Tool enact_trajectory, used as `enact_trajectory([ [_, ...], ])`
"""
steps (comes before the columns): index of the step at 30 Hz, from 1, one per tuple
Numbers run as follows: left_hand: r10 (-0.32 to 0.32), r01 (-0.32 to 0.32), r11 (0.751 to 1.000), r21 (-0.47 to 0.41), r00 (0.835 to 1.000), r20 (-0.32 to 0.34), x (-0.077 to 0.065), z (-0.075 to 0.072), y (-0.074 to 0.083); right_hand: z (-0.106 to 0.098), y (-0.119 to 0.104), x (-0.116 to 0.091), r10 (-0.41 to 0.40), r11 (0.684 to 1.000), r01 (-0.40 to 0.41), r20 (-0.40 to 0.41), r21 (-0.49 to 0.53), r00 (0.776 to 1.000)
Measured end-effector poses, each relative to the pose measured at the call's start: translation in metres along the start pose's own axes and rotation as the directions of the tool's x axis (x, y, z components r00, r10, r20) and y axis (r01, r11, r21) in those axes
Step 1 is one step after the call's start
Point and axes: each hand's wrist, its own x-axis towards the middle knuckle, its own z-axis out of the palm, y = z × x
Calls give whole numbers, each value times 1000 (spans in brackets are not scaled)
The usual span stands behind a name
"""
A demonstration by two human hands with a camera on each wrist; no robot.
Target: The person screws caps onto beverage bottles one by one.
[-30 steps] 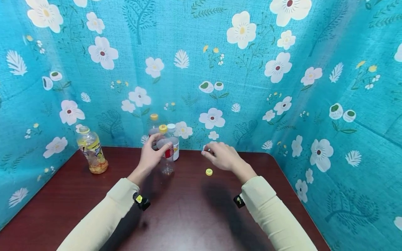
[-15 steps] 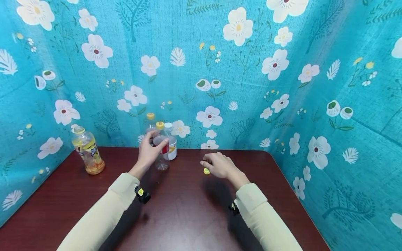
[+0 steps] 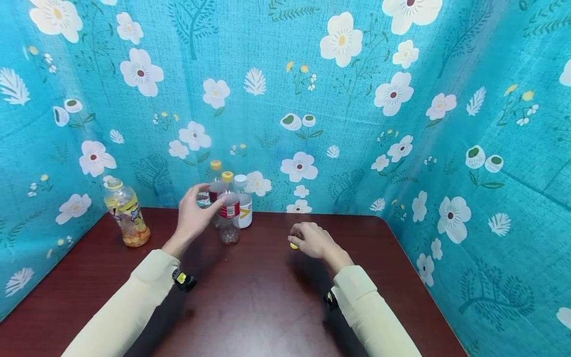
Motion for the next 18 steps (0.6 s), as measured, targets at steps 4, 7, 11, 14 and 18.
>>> enact_trajectory([
  [4, 55, -52, 995, 81, 998, -33, -7, -23, -7, 5, 6, 1, -26, 999, 26, 1, -20, 1000],
  [7, 72, -62, 985, 163, 996, -57, -11, -44, -14, 10, 9, 4, -14, 999, 15, 14, -45, 1000],
  [11, 83, -53, 970, 237, 990, -116, -13, -71, -22, 18, 12, 6, 20, 996, -18, 31, -85, 999],
  [14, 72, -17, 961, 277, 979, -190, -14, -88, -26, 24, 15, 8, 32, 993, -29, 29, -117, 999],
  [18, 16, 88, 939, 332, 955, -297, -14, -110, -33, 32, 18, 11, 34, 985, -31, 13, -167, 999],
])
